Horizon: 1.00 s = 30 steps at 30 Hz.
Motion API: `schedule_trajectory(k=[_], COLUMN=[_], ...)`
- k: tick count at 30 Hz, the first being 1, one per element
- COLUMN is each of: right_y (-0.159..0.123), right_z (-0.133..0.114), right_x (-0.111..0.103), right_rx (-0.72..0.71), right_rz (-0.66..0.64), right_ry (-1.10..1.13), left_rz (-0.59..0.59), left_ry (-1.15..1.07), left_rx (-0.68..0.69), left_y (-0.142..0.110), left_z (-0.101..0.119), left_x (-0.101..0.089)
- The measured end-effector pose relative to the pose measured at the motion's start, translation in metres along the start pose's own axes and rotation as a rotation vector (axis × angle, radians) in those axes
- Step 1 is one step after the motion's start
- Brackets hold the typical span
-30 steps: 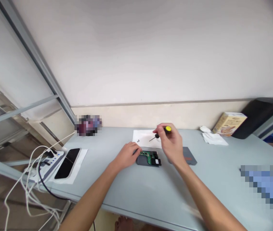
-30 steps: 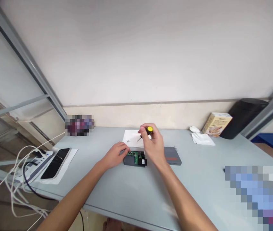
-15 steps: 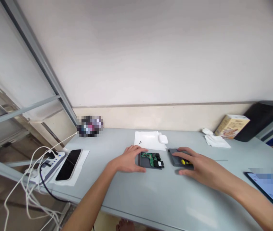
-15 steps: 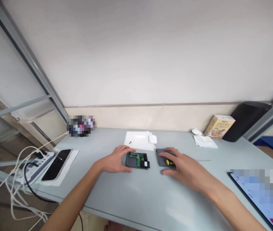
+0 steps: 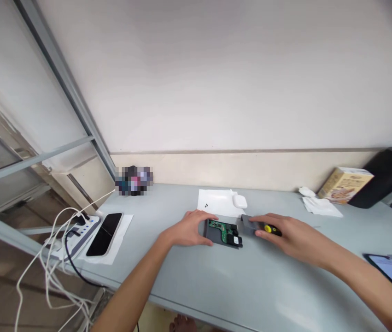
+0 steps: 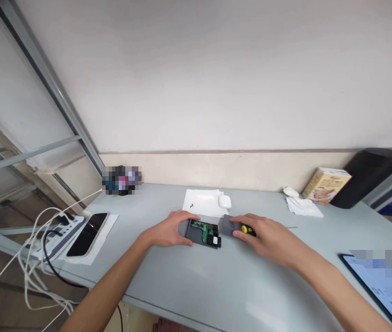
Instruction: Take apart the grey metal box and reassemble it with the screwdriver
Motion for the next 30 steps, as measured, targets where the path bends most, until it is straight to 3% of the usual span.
schedule_trajectory(k=[9,18,25,30], right_y=[0.004,0.001,0.005,0.009], right_z=[-0.034,-0.028,-0.041,-0.046], right_x=[0.024,0.049,0.054,0.06], right_rx=[-0.084,-0.138,-0.152,-0.165], right_rz=[-0.061,-0.046,-0.051,-0.029], right_ry=[0.05,-0.159,-0.128,-0.093], left_rz=[0.031,0.042,0.077,0.061], left_ry=[-0.04,-0.034,-0.049,-0.056], left_rx=[0.002,-0.039,-0.025,-0.093], left_y=[0.004,0.004,0.005,0.008], left_z=[0.004,0.006,0.004,0.002], left_x=[0.005,0.005,0.01,0.016])
Point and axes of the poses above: each hand's wrist, its own y-axis towards the middle knuckle, its own x-axis out of the palm, z = x × y, the point moved 4 cm from there along y, towards the middle knuckle, and after that the axes turned 14 degrees about y, right-handed, at the moved point
